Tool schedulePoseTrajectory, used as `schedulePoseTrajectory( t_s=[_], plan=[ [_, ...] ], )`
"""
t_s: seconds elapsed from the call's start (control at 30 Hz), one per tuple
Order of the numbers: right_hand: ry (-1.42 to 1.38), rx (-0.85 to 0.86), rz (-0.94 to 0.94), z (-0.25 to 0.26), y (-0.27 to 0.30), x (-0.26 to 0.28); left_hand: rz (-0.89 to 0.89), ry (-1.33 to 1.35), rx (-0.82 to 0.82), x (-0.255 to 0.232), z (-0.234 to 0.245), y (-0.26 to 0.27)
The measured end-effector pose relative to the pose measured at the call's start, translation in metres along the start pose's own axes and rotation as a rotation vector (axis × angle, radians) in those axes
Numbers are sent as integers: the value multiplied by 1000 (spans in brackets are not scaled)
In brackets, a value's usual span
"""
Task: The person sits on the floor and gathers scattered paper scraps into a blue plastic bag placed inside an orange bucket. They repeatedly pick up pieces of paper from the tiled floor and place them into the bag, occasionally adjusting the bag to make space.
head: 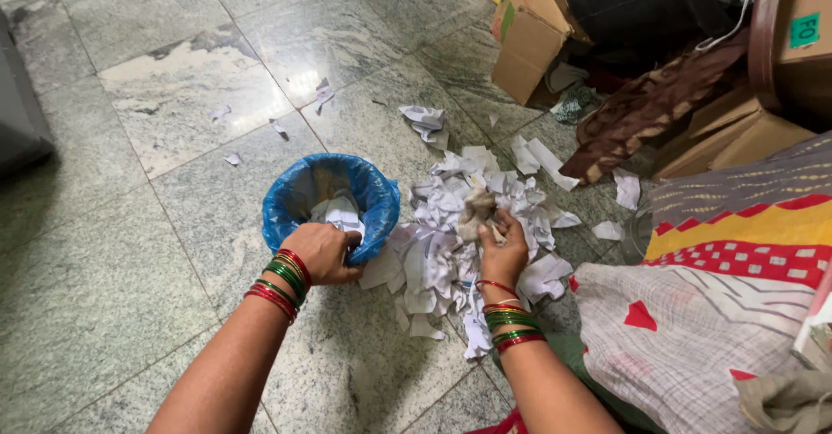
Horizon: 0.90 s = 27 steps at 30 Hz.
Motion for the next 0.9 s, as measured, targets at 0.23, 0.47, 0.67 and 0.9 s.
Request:
schedulePoseTrajectory(
  t_s=[0.23, 0.47, 0.67, 0.9],
  plan=[
    [-293, 18, -122, -13, -11, 0, -28, 20, -18, 4, -4, -5],
    [-637, 191, -145, -64, -11, 80, -22, 19, -24, 5, -6, -6],
    [-203, 634, 205, -99, -5, 162, -35, -34, -51, 9, -18, -12],
    [-123, 628, 442, -70, 4, 163, -34, -55, -112, 18, -32, -17]
  ],
)
Point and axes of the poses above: each hand's wrist, its own y-axis away from the middle knuckle, its own z-axis out of the back of the hand, x = y × z, the point moved 2 cm from there along -y, towards the middle knuckle, and after that the axes turned 12 degrees about z, right-handed, at the moved point
